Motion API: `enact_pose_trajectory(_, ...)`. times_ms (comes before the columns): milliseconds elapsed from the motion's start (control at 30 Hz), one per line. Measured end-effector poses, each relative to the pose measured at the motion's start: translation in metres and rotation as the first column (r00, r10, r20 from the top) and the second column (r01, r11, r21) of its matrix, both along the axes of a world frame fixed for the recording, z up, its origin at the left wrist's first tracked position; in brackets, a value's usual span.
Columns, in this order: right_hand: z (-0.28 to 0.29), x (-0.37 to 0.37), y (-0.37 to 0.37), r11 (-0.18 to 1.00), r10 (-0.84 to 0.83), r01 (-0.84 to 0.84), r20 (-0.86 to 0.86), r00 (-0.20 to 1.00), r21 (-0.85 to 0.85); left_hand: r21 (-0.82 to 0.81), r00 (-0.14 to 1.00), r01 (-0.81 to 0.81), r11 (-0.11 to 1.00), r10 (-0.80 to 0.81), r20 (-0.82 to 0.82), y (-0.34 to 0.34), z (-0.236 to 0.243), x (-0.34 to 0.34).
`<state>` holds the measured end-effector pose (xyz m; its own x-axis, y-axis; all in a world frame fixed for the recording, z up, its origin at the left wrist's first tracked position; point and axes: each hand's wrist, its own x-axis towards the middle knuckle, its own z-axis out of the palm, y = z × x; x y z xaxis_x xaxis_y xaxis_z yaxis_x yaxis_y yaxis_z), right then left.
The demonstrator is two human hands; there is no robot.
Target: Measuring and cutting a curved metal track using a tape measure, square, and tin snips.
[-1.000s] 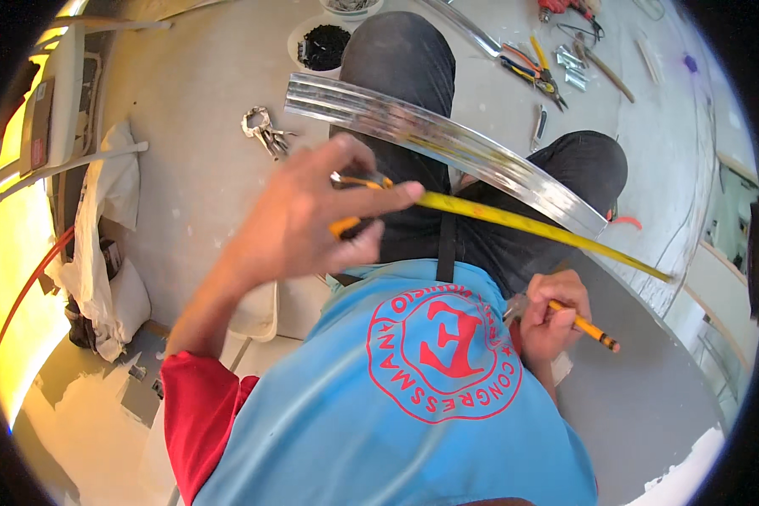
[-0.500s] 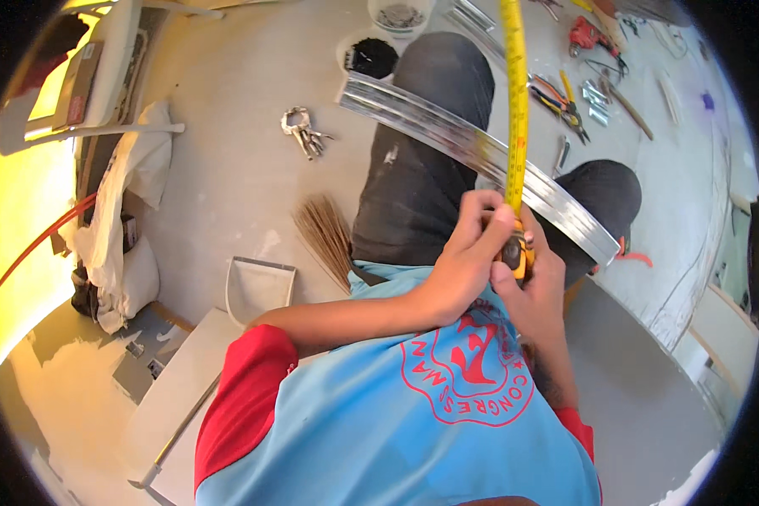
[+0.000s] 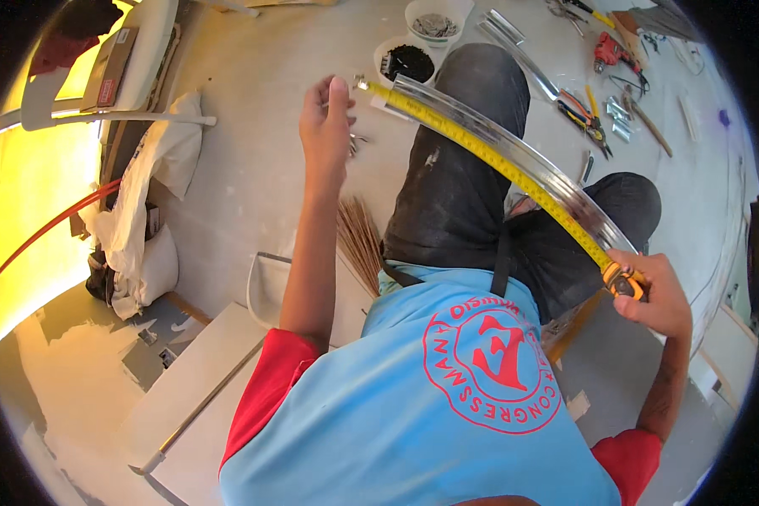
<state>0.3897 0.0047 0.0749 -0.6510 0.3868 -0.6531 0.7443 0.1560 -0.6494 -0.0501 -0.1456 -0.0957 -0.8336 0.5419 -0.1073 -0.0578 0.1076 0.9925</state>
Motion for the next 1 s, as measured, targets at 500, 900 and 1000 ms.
enact_pose_trajectory(500, -0.029, 0.036, 0.028, 0.982, 0.018, -0.032, 0.074, 0.997, 0.186, 0.149, 0.976, 0.21, 0.966, -0.215, 0.021, 0.035, -0.005, 0.014)
enact_pose_trajectory(900, -0.035, 0.049, 0.008, 0.929, 0.084, -0.11, 0.088, 0.993, 0.354, 0.101, 0.973, 0.154, 0.983, -0.133, -0.187, 0.053, -0.01, 0.036)
enact_pose_trajectory(1000, -0.037, 0.057, 0.003, 0.909, 0.084, -0.139, 0.153, 0.985, 0.392, 0.067, 0.971, 0.172, 0.983, -0.158, -0.178, 0.056, -0.017, 0.041)
